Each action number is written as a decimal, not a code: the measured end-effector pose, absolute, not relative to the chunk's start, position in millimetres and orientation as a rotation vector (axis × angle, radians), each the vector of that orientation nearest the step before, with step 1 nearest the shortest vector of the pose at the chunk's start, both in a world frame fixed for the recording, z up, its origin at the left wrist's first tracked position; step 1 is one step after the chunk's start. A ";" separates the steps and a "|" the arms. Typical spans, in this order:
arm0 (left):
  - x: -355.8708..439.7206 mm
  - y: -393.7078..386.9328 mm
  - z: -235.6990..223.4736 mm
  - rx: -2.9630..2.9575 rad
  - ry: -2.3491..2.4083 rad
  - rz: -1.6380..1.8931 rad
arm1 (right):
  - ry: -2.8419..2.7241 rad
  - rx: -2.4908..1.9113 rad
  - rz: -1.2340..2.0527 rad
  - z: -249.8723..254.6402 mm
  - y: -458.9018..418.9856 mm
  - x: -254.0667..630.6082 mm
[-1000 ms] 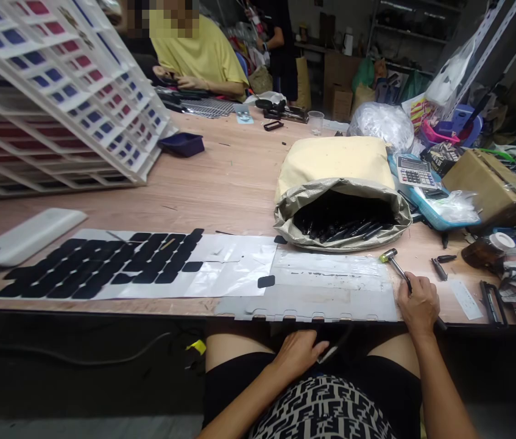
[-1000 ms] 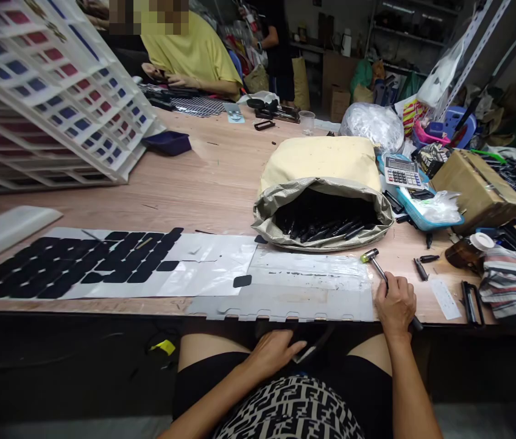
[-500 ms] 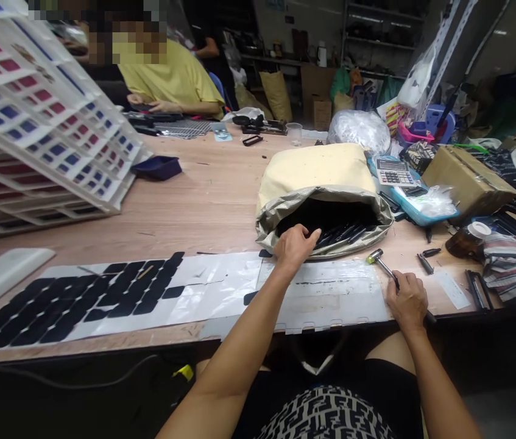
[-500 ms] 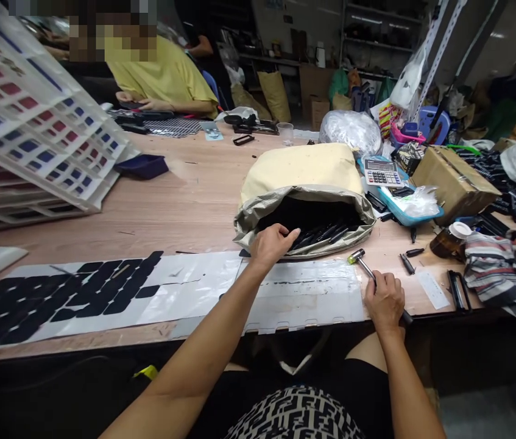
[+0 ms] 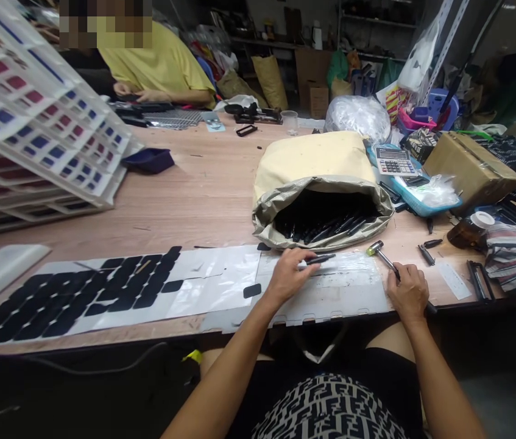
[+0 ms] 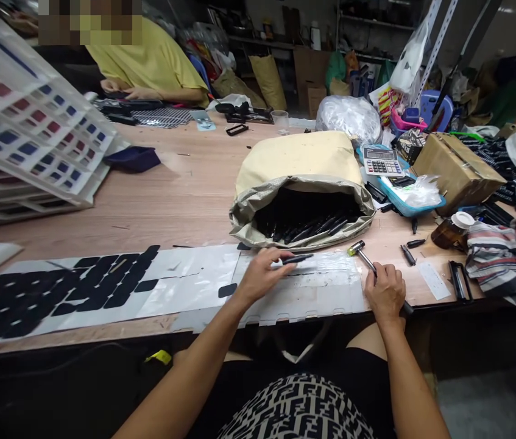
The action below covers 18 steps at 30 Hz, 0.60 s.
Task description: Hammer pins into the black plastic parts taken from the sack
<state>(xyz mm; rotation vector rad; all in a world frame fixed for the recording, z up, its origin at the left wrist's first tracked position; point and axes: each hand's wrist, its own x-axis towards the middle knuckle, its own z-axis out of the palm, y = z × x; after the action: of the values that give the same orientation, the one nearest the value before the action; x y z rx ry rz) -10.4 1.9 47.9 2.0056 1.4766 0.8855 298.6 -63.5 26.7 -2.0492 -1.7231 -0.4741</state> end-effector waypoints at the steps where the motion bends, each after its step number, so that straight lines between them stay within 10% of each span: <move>1: -9.9 -3.9 39.3 2.001 1.411 0.865 | -1.730 -2.045 -0.466 27.9 -63.0 299.6; 18: -4.7 2.0 16.1 1.868 1.416 0.821 | -1.839 -1.431 0.390 60.5 -94.1 202.7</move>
<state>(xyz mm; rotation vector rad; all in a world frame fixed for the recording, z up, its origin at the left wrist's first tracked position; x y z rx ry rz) -4.7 2.0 16.1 1.8678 1.4157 0.8209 202.7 -94.1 60.5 -1.4312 -1.8389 0.3903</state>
